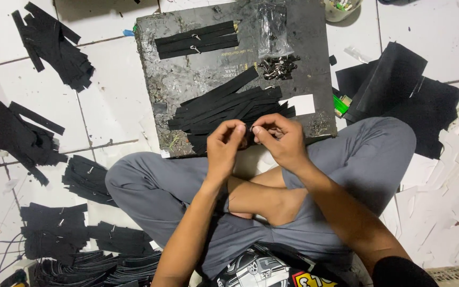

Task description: Attaching metal studs to black leather or fabric strips by hand

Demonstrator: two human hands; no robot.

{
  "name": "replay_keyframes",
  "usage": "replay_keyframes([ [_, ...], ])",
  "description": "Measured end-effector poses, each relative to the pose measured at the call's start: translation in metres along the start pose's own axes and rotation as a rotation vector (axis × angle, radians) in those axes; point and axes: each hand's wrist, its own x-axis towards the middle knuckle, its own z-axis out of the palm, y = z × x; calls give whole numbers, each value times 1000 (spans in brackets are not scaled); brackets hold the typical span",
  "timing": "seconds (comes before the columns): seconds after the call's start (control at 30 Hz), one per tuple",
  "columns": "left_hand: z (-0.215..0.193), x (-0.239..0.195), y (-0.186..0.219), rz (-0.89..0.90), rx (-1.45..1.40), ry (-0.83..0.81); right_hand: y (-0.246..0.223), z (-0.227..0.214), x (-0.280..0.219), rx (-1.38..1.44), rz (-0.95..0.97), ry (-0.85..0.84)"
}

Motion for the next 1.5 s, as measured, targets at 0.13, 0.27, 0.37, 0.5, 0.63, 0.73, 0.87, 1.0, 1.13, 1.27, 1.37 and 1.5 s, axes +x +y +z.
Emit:
replay_keyframes([
  [0.13,8,-8,23,131,192,-6,2,-5,0,-28,32,28],
  [0.27,5,-2,19,198,222,33,-20,-21,25,-319,-78,44],
  [0.37,5,1,20,208,229,52,-28,-33,55,-669,-242,36],
  [0.5,9,5,21,239,253,62,-30,-37,81,-1028,-222,-64],
  [0.63,8,5,19,247,257,76,-25,-36,85,-1068,-154,-115],
  [0.73,8,3,16,236,237,65,-13,-41,81,-1016,-215,-122],
  [0.87,8,1,11,227,205,59,3,-42,68,-371,-74,-49],
  [1.0,8,-3,13,220,162,55,5,-41,55,180,185,-57],
  [1.13,2,-5,10,194,174,65,7,-34,46,293,225,-73],
  [1.27,-1,-2,11,189,175,86,-2,-24,38,432,316,-88],
  [1.37,-2,-1,11,183,178,99,-6,-17,30,475,358,-98],
  [1.5,-2,-2,17,175,167,96,-2,-15,26,446,338,-109],
])
